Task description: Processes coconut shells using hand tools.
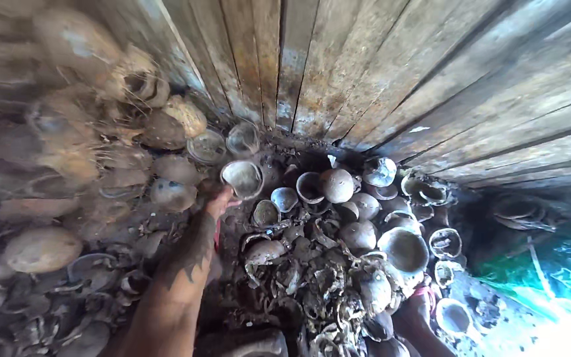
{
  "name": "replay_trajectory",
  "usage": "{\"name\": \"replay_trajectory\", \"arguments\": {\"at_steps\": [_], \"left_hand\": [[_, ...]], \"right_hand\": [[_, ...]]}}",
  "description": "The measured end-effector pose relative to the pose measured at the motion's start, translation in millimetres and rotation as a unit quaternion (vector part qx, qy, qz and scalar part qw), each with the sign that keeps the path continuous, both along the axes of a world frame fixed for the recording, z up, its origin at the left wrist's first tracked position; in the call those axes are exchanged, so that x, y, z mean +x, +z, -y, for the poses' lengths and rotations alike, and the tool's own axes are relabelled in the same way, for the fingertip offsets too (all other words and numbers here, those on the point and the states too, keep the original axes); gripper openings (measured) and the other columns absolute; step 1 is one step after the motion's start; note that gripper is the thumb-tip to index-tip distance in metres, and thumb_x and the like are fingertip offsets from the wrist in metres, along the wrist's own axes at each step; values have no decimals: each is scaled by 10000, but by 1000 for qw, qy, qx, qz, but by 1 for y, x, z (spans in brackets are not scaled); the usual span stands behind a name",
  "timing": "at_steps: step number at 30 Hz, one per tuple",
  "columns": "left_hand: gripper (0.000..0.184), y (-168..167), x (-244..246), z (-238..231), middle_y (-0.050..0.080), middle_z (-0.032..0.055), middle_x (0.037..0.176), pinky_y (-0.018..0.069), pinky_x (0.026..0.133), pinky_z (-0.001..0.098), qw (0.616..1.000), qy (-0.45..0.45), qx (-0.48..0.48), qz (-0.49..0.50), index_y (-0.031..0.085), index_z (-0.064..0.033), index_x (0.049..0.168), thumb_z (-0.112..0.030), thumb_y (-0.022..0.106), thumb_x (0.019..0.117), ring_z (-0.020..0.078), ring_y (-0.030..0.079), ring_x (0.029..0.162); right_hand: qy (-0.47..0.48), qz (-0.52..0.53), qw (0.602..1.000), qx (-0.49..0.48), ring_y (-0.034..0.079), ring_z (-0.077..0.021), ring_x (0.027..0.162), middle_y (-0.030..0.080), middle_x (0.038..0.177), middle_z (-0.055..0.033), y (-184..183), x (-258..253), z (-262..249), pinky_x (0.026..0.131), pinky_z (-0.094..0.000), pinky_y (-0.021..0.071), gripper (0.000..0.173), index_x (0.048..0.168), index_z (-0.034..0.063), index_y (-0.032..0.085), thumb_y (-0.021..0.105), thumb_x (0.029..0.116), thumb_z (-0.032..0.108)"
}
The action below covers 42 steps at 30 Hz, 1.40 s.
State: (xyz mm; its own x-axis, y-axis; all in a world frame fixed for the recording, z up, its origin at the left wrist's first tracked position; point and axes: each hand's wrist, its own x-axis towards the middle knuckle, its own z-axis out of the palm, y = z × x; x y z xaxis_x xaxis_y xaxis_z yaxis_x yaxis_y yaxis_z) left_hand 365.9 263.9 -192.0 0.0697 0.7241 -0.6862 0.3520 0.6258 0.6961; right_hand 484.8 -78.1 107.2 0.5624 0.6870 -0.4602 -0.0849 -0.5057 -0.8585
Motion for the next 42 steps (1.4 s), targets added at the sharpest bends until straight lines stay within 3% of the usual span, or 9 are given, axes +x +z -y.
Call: {"name": "replay_trajectory", "arguments": {"at_steps": [6,8,12,14,17,25,29,39,42], "left_hand": [[396,135,-79,92,638,155,1023,579,655,364,966,-253,15,-45,481,-32,1400,-133,529,1020,205,658,743],[492,190,-102,137,641,179,1129,592,666,398,949,-303,52,-70,429,-99,1485,-179,572,1021,234,675,779],[473,261,-141,249,614,200,1317,591,784,501,927,-326,113,-147,416,-176,1535,-302,450,1080,298,695,960],[459,275,-158,306,643,179,1269,610,758,465,918,-324,138,-182,460,-153,1510,-332,425,1089,260,712,906],[426,266,-173,372,685,189,1104,607,712,452,941,-260,157,-148,512,-76,1452,-292,459,1089,258,707,822],[714,199,-150,423,446,290,1510,429,1084,613,895,-243,293,-233,395,-10,1539,-436,553,987,465,473,1369],[793,157,-149,411,502,308,1452,369,1143,590,863,-204,446,-123,441,89,1471,-246,633,779,453,472,1369],[747,159,-150,394,537,217,1452,125,1200,658,863,-225,439,-112,466,8,1481,-279,563,798,382,434,1409],[771,157,-155,388,525,211,1481,273,1211,546,871,-253,418,-48,502,16,1456,-308,640,770,336,453,1419]], "right_hand": [[98,-72,983,-136,525,46,692,660,840,-132,128,-22,27,678,-49,407,172,986,-192,602,614,838,-104],[22,-2,996,83,517,41,623,598,693,-120,58,-59,103,615,-51,418,195,846,-229,556,631,704,-120],[-148,-65,976,147,538,-100,483,597,668,-36,-71,-117,196,442,-277,502,170,924,-8,608,726,810,36],[-196,-76,963,170,505,-129,435,576,631,-35,-78,-124,204,397,-301,476,189,883,41,603,764,815,111],[-200,-55,962,179,485,-120,432,555,613,-31,-66,-136,208,404,-291,459,187,860,47,600,772,815,104],[-127,51,988,75,560,-104,564,590,703,-24,-95,-170,201,538,-295,508,205,962,24,628,763,818,81],[-171,22,982,73,537,-114,513,578,669,-31,-105,-170,180,491,-295,495,214,939,19,615,781,805,40],[-158,56,976,141,515,-28,521,557,618,60,-187,-114,172,541,-220,490,304,771,105,587,879,703,149],[-203,-65,976,48,481,-100,451,539,583,-23,-146,-140,186,451,-288,460,262,835,11,594,844,804,84]]}}
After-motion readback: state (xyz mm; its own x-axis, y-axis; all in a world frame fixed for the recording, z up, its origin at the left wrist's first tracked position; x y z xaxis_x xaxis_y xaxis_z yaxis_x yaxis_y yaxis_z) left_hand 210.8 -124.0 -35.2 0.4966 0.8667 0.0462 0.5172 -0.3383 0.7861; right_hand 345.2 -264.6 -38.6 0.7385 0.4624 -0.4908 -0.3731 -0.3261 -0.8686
